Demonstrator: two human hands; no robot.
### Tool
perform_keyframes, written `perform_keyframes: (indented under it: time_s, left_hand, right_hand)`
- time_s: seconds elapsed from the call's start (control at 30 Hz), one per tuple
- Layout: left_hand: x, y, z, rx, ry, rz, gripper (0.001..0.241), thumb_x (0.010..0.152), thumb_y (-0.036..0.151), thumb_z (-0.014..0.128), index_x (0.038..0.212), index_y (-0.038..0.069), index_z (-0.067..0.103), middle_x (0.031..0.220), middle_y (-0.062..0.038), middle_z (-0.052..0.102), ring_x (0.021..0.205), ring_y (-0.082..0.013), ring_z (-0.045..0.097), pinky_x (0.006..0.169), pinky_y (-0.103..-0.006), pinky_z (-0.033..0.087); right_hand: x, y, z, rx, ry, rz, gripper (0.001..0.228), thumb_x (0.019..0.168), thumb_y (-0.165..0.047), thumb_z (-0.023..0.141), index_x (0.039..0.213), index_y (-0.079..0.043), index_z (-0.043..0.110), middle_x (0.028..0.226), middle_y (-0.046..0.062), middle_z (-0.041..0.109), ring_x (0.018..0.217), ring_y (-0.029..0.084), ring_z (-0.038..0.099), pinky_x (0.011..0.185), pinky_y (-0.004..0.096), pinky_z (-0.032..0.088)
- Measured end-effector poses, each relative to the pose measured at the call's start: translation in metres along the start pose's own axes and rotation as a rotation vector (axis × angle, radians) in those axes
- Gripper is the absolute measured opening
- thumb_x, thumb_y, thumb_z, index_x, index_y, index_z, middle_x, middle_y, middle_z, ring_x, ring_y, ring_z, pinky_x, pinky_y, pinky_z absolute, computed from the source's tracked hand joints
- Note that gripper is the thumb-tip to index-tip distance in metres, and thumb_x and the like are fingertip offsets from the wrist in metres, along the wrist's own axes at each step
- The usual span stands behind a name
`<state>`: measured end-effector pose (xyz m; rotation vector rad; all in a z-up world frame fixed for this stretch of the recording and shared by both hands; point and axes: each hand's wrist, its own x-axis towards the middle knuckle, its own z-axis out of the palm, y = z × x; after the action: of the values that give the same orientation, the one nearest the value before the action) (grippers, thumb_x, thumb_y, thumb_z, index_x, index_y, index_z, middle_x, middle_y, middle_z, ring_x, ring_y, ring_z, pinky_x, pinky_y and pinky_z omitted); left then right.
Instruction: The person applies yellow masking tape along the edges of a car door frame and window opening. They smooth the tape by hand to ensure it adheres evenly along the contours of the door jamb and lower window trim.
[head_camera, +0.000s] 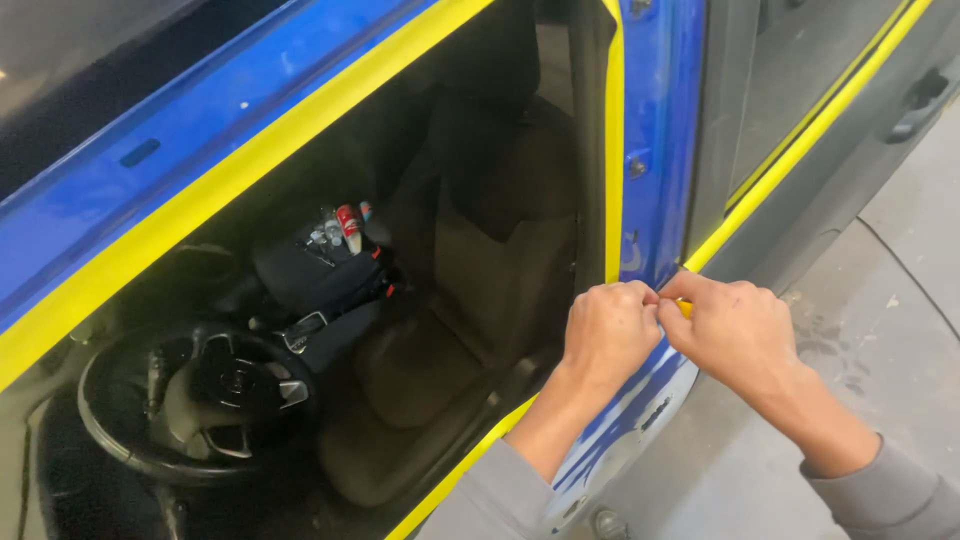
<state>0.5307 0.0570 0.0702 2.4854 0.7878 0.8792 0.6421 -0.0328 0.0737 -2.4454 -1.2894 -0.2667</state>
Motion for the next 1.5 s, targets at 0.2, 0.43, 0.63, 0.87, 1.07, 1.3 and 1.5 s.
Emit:
perform_keyframes:
  time_s: [0.2,0.43,0.63,0.87,1.07,1.3,1.5]
  left_hand:
    - [-0.008,0.002,0.001,0.030,-0.047,0.034,0.016,0.083,0.007,0.065,0.083,0.000,0.078,0.081,-0.017,0.076,0.066,-0.0356,0.068,0.069,-0.0436,0.056]
    - [0.020,0.005,-0.033,-0.229,-0.313,-0.281,0.018,0.094,0.010,0.065,0.098,-0.001,0.079,0.101,-0.016,0.079,0.085,-0.0281,0.078,0.089,-0.0401,0.061]
    - [0.029,0.002,-0.045,-0.245,-0.371,-0.377,0.014,0.096,0.010,0.067,0.098,0.005,0.080,0.104,-0.012,0.079,0.089,-0.0210,0.077,0.086,-0.0326,0.063]
    - [0.029,0.008,-0.046,-0.184,-0.403,-0.351,0.012,0.095,0.011,0.067,0.097,0.008,0.079,0.103,-0.010,0.078,0.087,-0.0198,0.076,0.082,-0.0316,0.064]
    - [0.020,-0.003,-0.023,-0.201,-0.435,-0.264,0.012,0.094,0.009,0.067,0.096,0.011,0.078,0.093,-0.011,0.075,0.086,-0.0258,0.074,0.080,-0.0361,0.062]
    - [0.010,-0.014,-0.017,-0.219,-0.380,-0.178,0.014,0.088,0.019,0.069,0.099,0.023,0.077,0.096,-0.006,0.075,0.094,-0.0254,0.075,0.085,-0.0410,0.060]
    - [0.001,-0.011,-0.069,-0.168,-0.155,-0.235,0.056,0.090,0.009,0.070,0.144,0.011,0.056,0.127,-0.016,0.070,0.089,-0.0257,0.077,0.076,-0.0323,0.066]
  right_hand:
    - [0.013,0.035,0.024,-0.147,0.036,0.192,0.027,0.093,-0.039,0.056,0.099,-0.022,0.076,0.081,0.007,0.078,0.070,0.036,0.076,0.062,0.044,0.061]
    - [0.005,0.050,-0.037,0.003,-0.413,0.432,0.039,0.089,-0.043,0.057,0.098,-0.018,0.086,0.084,0.004,0.083,0.082,0.022,0.076,0.074,0.033,0.057]
    - [-0.023,0.063,-0.024,0.231,-0.404,0.422,0.040,0.094,-0.042,0.065,0.088,-0.010,0.087,0.061,0.006,0.077,0.061,0.018,0.069,0.063,0.027,0.052]
    - [-0.020,0.039,-0.026,0.626,-0.596,0.390,0.033,0.089,-0.015,0.068,0.122,-0.014,0.072,0.083,0.012,0.083,0.057,0.021,0.064,0.052,0.029,0.047]
    - [0.000,0.023,0.001,0.850,-0.580,0.311,0.040,0.093,-0.011,0.069,0.132,-0.008,0.063,0.068,0.020,0.073,0.037,0.027,0.058,0.039,0.033,0.047]
    - [0.004,0.018,0.015,0.858,-0.509,0.254,0.015,0.094,-0.009,0.063,0.107,-0.005,0.070,0.057,0.018,0.073,0.031,0.026,0.062,0.038,0.032,0.047]
    - [0.009,0.000,-0.006,0.772,-0.490,0.374,0.014,0.096,-0.009,0.070,0.102,0.001,0.078,0.072,0.019,0.067,0.045,0.024,0.054,0.046,0.031,0.044]
